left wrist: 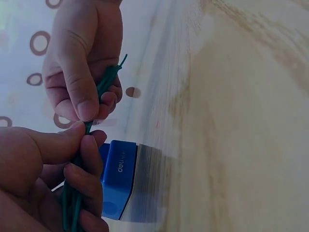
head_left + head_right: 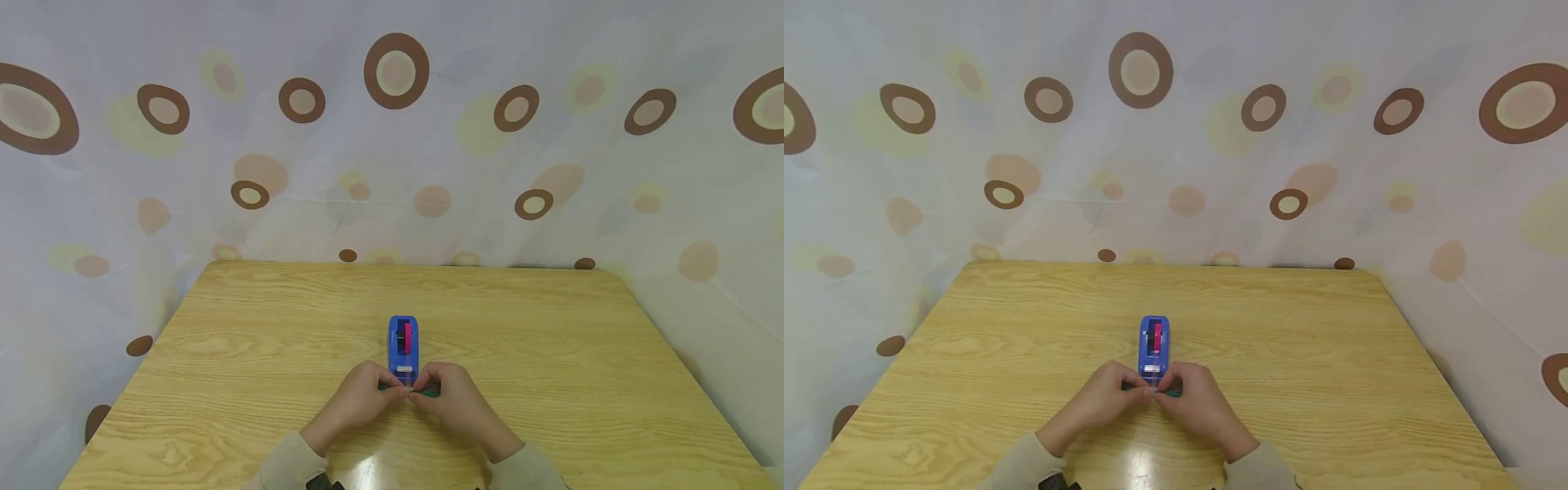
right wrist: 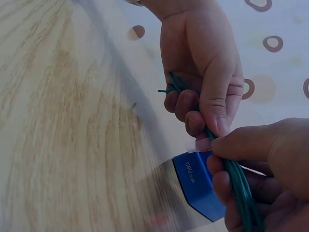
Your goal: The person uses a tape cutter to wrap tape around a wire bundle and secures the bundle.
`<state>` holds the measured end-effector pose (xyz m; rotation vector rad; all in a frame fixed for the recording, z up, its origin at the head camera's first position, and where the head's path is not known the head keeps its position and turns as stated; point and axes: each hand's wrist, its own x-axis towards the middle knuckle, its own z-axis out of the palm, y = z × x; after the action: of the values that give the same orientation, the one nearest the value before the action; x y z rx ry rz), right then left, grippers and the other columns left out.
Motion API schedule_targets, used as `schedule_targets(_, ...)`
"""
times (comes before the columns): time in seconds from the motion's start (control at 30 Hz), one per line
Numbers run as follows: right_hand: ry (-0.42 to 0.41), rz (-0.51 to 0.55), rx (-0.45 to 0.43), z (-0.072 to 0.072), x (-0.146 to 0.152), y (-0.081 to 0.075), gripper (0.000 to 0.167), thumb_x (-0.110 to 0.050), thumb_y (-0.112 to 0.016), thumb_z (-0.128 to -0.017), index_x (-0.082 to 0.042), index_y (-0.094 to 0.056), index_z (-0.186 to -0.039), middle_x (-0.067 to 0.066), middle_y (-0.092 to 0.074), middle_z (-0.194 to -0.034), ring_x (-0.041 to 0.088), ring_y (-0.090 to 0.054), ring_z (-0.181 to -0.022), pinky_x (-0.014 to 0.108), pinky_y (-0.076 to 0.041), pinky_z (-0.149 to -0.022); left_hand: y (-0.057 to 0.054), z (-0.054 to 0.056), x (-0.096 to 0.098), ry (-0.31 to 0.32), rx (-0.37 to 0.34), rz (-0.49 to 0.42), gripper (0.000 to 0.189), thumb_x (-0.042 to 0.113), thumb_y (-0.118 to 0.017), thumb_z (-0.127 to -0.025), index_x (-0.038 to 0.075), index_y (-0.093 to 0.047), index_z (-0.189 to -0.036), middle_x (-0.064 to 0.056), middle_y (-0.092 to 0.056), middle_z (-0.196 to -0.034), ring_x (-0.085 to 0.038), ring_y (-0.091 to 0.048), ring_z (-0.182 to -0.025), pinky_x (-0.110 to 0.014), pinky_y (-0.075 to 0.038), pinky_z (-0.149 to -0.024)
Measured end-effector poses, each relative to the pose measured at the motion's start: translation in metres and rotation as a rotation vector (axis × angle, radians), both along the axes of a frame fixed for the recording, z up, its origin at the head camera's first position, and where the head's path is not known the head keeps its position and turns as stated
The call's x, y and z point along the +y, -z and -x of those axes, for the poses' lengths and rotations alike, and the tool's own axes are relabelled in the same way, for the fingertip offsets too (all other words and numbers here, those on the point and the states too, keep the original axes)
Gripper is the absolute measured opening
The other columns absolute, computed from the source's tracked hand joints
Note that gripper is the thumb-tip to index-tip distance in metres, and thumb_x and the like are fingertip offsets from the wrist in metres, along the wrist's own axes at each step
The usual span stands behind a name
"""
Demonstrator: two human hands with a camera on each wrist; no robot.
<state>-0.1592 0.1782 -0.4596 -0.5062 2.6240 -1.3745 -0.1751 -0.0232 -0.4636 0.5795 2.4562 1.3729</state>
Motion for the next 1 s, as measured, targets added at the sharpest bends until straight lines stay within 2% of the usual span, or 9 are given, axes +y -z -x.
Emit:
schedule_targets(0.2,0.014,-0.027,0.056,0.0,0.0,0.004,0.014,-0.011,-0.079,-0.084,-0.017,-0.067,-0.079,-0.01,-0.064,-0.081,0.01,-0.055,-0.075,0.024,-0.048,-0.067,0.001,0.002,-0.001,0.008,-0.013,0.004,0.018,0.022,-0.071,-0.092,0.011,-0.079,-0.081,0.009,-0.066,-0.077,-0.006,-0.05,-0.065,-0.022,-0.039,-0.056)
schedule_targets(0.4,0.003,-0.043,0.07,0.0,0.0,0.005,0.016,-0.008,-0.079,-0.083,-0.017,-0.067,-0.078,-0.011,-0.065,-0.081,0.009,-0.055,-0.075,0.024,-0.048,-0.067,0.0,0.004,-0.002,0.027,-0.075,-0.008,0.032,0.023,-0.064,-0.098,0.008,-0.075,-0.072,0.004,-0.064,-0.066,-0.005,-0.037,-0.051,-0.021,-0.026,-0.046)
schedule_targets(0.63,-0.027,-0.061,0.121,-0.002,-0.001,0.004,0.017,-0.005,-0.078,-0.083,-0.016,-0.067,-0.078,-0.009,-0.067,-0.082,0.007,-0.057,-0.075,0.024,-0.05,-0.067,-0.003,0.007,-0.003,0.08,-0.151,-0.011,0.039,0.025,-0.061,-0.1,0.004,-0.072,-0.069,-0.002,-0.063,-0.061,-0.007,-0.031,-0.048,-0.022,-0.022,-0.045)
schedule_targets(0.77,-0.019,-0.076,0.161,-0.004,-0.003,0.004,0.016,-0.005,-0.078,-0.084,-0.015,-0.067,-0.078,-0.007,-0.069,-0.084,0.007,-0.061,-0.08,0.025,-0.052,-0.071,-0.002,0.011,-0.005,0.118,-0.184,-0.015,0.041,0.025,-0.06,-0.1,0.002,-0.071,-0.068,-0.004,-0.064,-0.06,-0.007,-0.029,-0.047,-0.022,-0.021,-0.045)
schedule_targets(1.0,-0.004,-0.072,0.25,-0.008,-0.005,0.008,0.017,-0.005,-0.078,-0.083,-0.016,-0.066,-0.077,-0.005,-0.07,-0.085,0.009,-0.064,-0.083,0.029,-0.054,-0.074,0.0,0.014,-0.006,0.125,-0.25,-0.051,0.037,0.022,-0.061,-0.1,0.0,-0.073,-0.072,-0.004,-0.066,-0.062,-0.007,-0.038,-0.053,-0.021,-0.027,-0.05)
